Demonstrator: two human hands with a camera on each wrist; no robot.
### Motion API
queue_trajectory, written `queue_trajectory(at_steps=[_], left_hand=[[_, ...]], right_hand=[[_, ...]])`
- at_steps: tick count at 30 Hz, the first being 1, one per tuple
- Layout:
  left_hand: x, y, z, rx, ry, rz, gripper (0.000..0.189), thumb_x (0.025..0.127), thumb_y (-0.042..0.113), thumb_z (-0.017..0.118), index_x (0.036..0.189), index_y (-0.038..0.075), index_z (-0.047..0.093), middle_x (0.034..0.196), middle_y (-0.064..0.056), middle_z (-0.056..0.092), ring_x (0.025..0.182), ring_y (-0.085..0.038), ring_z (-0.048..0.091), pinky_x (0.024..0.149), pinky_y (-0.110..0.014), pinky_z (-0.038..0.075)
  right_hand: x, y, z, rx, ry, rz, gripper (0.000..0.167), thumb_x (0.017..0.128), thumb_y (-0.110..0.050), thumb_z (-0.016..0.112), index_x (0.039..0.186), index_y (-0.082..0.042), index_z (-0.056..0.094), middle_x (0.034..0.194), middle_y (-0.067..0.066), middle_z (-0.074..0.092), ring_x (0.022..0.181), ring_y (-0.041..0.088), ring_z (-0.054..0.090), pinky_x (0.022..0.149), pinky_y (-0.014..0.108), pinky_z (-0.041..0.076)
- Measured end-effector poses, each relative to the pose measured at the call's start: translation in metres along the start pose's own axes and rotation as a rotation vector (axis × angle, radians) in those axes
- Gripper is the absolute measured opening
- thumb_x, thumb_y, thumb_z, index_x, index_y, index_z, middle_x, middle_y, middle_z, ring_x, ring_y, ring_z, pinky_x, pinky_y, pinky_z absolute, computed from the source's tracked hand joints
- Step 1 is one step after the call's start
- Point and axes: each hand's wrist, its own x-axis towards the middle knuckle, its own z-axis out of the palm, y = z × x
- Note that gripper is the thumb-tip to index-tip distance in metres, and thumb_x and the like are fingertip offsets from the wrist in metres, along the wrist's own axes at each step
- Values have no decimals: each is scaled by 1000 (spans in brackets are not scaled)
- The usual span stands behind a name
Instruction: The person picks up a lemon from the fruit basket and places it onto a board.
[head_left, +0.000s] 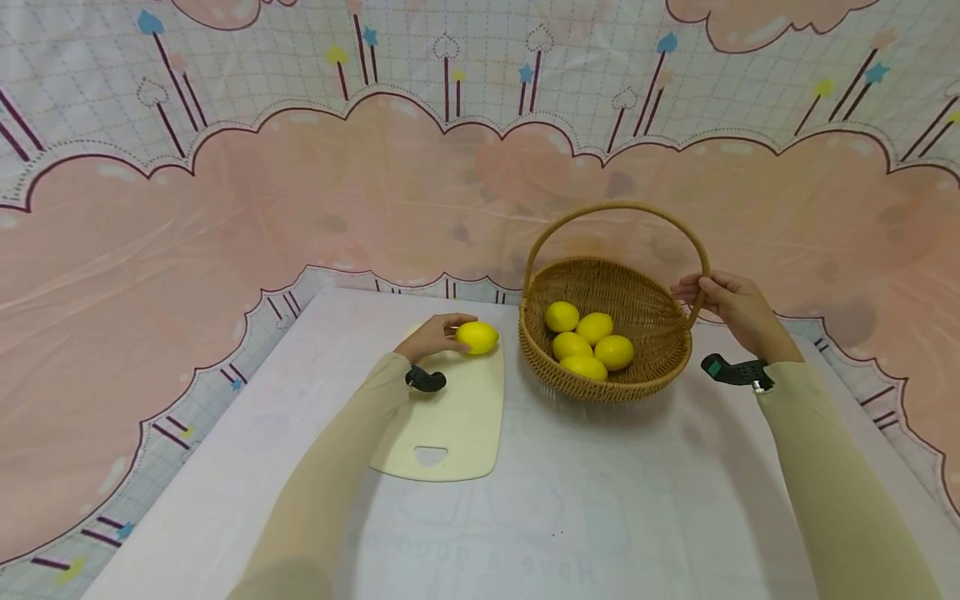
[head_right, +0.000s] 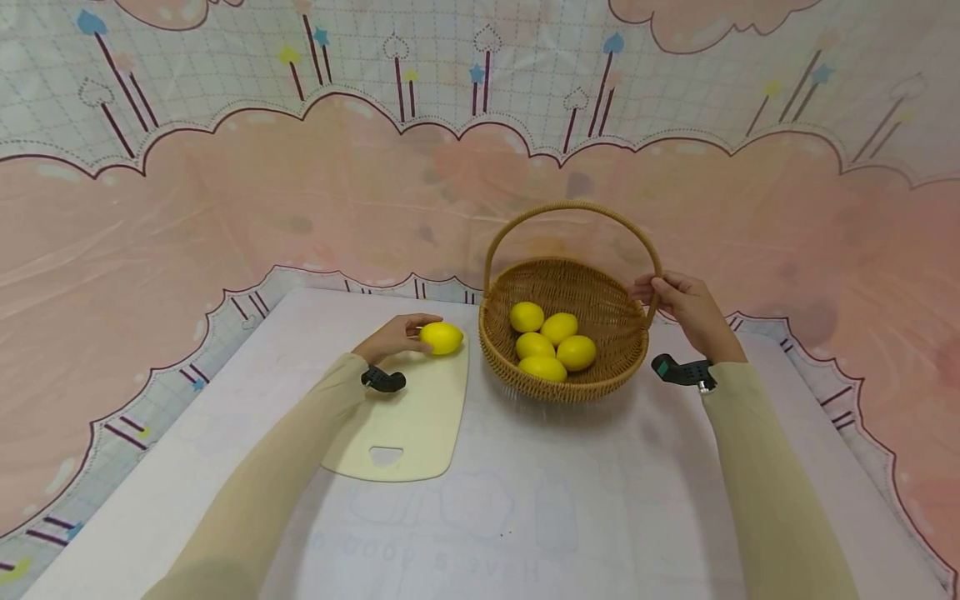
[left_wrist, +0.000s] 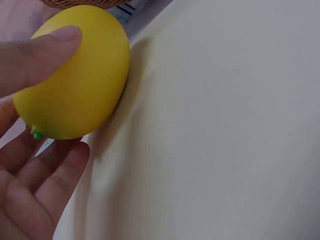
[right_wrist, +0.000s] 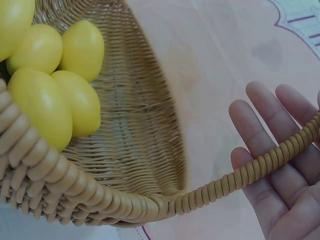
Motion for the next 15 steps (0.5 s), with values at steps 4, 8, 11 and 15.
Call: queue_trajectory(at_steps=[4, 8, 11, 15], left_hand=[[-1, 0, 0, 8, -5, -4, 60, 84, 4, 67, 139, 0, 43, 144, -20, 42, 130, -38, 43, 111, -47, 34], [1, -2, -1, 31, 8, -11, 58, 85, 8, 67, 139, 2, 44, 143, -18, 44, 129, -36, 44, 112, -46, 33], [2, -3, -1, 36, 15, -24, 57, 87, 11, 65, 139, 3, 44, 144, -17, 43, 130, -35, 43, 112, -46, 33], [2, -4, -2, 50, 26, -49, 56, 89, 16, 63, 139, 3, 43, 145, -17, 42, 131, -35, 42, 112, -45, 34]], right_hand=[[0, 1, -1, 5, -2, -3, 39, 99, -30, 43, 120, -1, 57, 103, -14, 69, 100, 2, 64, 86, 10, 49], [0, 2, -1, 6, -4, -5, 33, 99, -30, 43, 116, -9, 60, 103, -14, 69, 100, 2, 63, 86, 10, 48], [0, 2, -1, 14, -5, -7, 31, 99, -29, 43, 115, -10, 61, 103, -14, 69, 100, 1, 63, 86, 10, 48], [0, 2, 0, 28, -2, -9, 33, 99, -28, 43, 117, -6, 60, 103, -14, 69, 99, 1, 64, 85, 10, 49]])
